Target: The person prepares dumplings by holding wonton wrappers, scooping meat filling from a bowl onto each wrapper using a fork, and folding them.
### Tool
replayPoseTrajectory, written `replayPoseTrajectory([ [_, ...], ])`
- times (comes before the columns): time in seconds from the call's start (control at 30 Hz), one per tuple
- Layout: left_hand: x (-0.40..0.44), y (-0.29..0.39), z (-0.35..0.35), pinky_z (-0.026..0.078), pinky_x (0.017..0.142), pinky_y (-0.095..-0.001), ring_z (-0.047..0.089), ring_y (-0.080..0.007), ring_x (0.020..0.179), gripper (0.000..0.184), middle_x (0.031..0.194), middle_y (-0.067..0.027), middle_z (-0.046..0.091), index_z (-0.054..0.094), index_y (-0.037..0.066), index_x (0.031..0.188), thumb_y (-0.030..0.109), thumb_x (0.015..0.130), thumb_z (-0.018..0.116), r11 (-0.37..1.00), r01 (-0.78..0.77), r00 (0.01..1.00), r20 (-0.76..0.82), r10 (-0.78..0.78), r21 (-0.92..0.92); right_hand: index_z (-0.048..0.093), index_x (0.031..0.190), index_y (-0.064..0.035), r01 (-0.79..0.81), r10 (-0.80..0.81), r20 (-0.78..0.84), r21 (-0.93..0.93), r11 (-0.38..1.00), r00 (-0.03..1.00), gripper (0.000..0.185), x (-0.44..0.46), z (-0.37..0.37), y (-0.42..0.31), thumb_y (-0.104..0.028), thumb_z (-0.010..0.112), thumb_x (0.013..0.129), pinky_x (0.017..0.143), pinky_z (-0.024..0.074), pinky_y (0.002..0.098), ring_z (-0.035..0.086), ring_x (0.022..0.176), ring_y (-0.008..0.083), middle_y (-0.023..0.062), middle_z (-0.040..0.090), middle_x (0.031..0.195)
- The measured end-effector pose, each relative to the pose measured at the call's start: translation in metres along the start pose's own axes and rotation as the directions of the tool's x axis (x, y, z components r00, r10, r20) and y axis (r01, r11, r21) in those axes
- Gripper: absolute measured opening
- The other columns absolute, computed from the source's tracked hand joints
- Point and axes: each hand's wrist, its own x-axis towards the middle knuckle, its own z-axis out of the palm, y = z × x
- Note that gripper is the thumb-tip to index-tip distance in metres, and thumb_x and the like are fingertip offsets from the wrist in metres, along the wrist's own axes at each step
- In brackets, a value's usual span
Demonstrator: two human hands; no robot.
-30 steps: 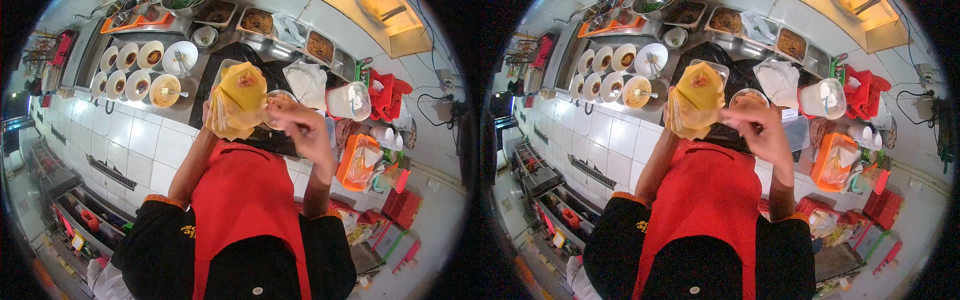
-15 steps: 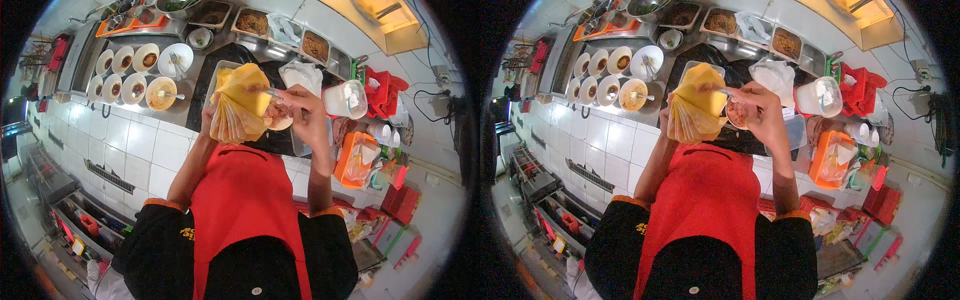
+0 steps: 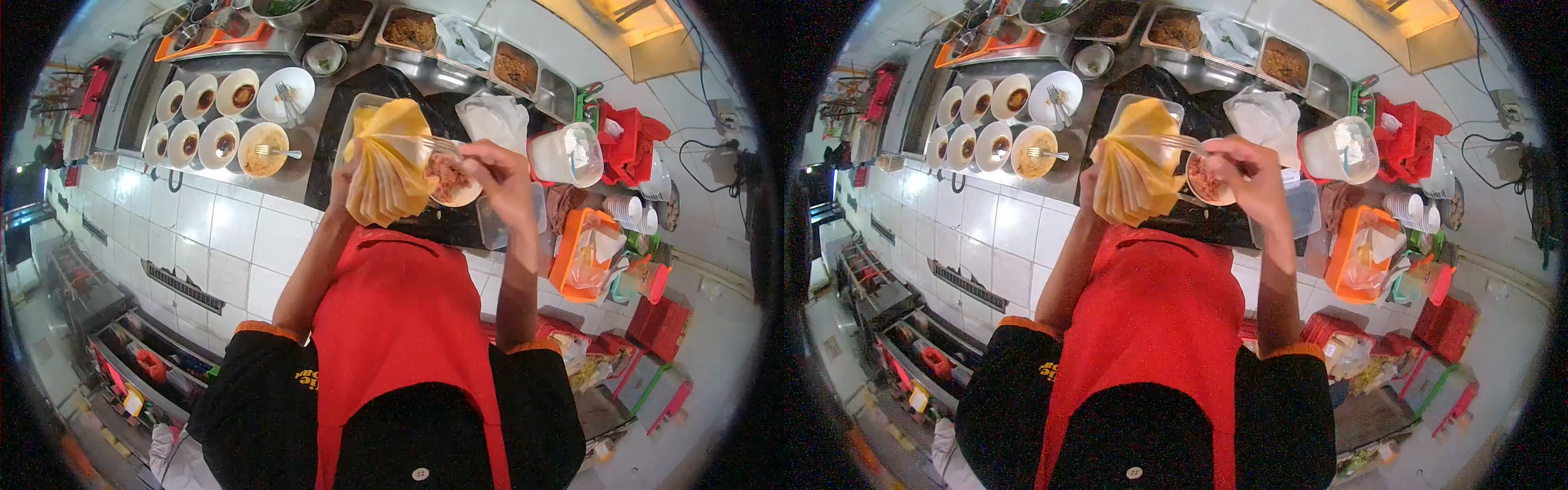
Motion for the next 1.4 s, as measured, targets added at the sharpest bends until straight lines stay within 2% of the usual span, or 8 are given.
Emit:
replayPoseTrajectory([
  [0.13, 0.001, -0.016, -0.011, 0.053, 0.091, -0.0367, 0.064, -0.0216, 0.103, 0.054, 0.116, -0.012, 0.061, 0.046, 0.002, 0.131, 0.047, 0.101, 0.038, 0.943, 0.084, 0.995, -0.07, -0.064, 0.322, 0.064, 0.088, -0.0031, -0.056, 0.068, 0.111, -0.101, 0.993, 0.992, 0.021, 0.01, 0.019, 0.02, -0.009, 0.08, 0.076, 0.054, 0.038, 0.0204, 0.048, 0.062, 0.0029, -0.0037, 0.058, 0.075],
  [0.33, 0.011, -0.013, -0.004, 0.054, 0.086, -0.0367, 0.064, -0.0242, 0.1, 0.06, 0.112, -0.015, 0.062, 0.047, 0.001, 0.128, 0.052, 0.1, 0.034, 0.983, 0.067, 0.977, -0.213, -0.03, 0.168, 0.067, 0.094, -0.0053, -0.02, 0.024, 0.118, -0.035, 0.999, 0.993, 0.021, 0.014, 0.05, 0.043, -0.006, 0.078, 0.076, 0.052, 0.0339, 0.0196, 0.041, 0.062, -0.0004, -0.0077, 0.057, 0.078],
  [0.53, 0.024, -0.014, -0.034, 0.055, 0.082, -0.0381, 0.067, -0.0253, 0.094, 0.053, 0.112, -0.0151, 0.063, 0.047, 0.0, 0.127, 0.045, 0.102, 0.037, 0.659, -0.278, 0.809, -0.199, 0.553, 0.699, 0.056, 0.12, -0.0013, -0.075, 0.086, 0.129, -0.091, 0.993, 0.988, 0.058, 0.016, 0.097, 0.065, -0.022, 0.083, 0.073, 0.06, 0.0416, 0.0221, 0.047, 0.069, 0.005, -0.0005, 0.059, 0.093],
  [0.87, 0.021, 0.015, -0.08, 0.042, 0.104, -0.0493, 0.053, -0.0354, 0.121, 0.074, 0.133, -0.0215, 0.051, 0.042, -0.002, 0.136, 0.059, 0.098, 0.028, 0.936, -0.299, 0.948, -0.166, 0.27, -0.187, 0.061, 0.111, -0.0012, 0.206, -0.193, 0.076, -0.473, 0.857, 0.978, 0.057, 0.03, 0.134, 0.068, -0.019, 0.084, 0.063, 0.077, 0.0525, 0.0345, 0.066, 0.09, 0.0269, 0.0164, 0.064, 0.102],
  [1.1, 0.027, 0.068, -0.113, 0.043, 0.103, -0.0506, 0.053, -0.0335, 0.121, 0.059, 0.134, -0.017, 0.053, 0.042, 0.002, 0.137, 0.047, 0.099, 0.044, 0.858, -0.511, 0.793, -0.358, 0.493, 0.051, 0.063, 0.113, 0.0006, -0.183, 0.173, 0.111, 0.086, 0.979, 0.979, 0.049, 0.058, 0.105, 0.095, -0.014, 0.084, 0.07, 0.076, 0.0509, 0.0254, 0.062, 0.089, 0.0111, 0.0087, 0.067, 0.101],
  [1.17, 0.018, 0.089, -0.117, 0.043, 0.103, -0.0515, 0.053, -0.0334, 0.123, 0.056, 0.136, -0.0169, 0.051, 0.041, 0.004, 0.139, 0.041, 0.098, 0.049, 0.827, -0.548, 0.751, -0.36, 0.554, 0.13, 0.063, 0.116, 0.0008, -0.144, 0.111, -0.094, -0.548, 0.824, 0.989, 0.045, 0.057, 0.082, 0.095, -0.01, 0.079, 0.075, 0.077, 0.0509, 0.0259, 0.062, 0.089, 0.0126, 0.009, 0.067, 0.103],
  [1.3, -0.009, 0.115, -0.101, 0.046, 0.1, -0.0502, 0.053, -0.033, 0.122, 0.055, 0.136, -0.0149, 0.052, 0.039, 0.006, 0.141, 0.039, 0.098, 0.05, 0.776, -0.539, 0.707, -0.327, 0.628, 0.326, 0.066, 0.114, -0.0015, -0.068, 0.035, -0.181, -0.18, 0.981, 0.983, 0.033, 0.031, 0.006, 0.178, -0.005, 0.069, 0.082, 0.069, 0.0504, 0.0288, 0.062, 0.081, 0.0129, 0.0121, 0.069, 0.099],
  [1.4, -0.031, 0.108, -0.087, 0.047, 0.099, -0.0494, 0.054, -0.0307, 0.122, 0.056, 0.134, -0.0134, 0.053, 0.042, 0.006, 0.138, 0.042, 0.097, 0.051, 0.828, -0.388, 0.774, -0.344, 0.531, 0.405, 0.07, 0.108, -0.002, -0.36, 0.307, -0.19, -0.414, 0.836, 0.932, 0.024, -0.006, -0.044, 0.151, -0.007, 0.065, 0.086, 0.07, 0.0509, 0.0287, 0.064, 0.079, 0.012, 0.013, 0.071, 0.09],
])
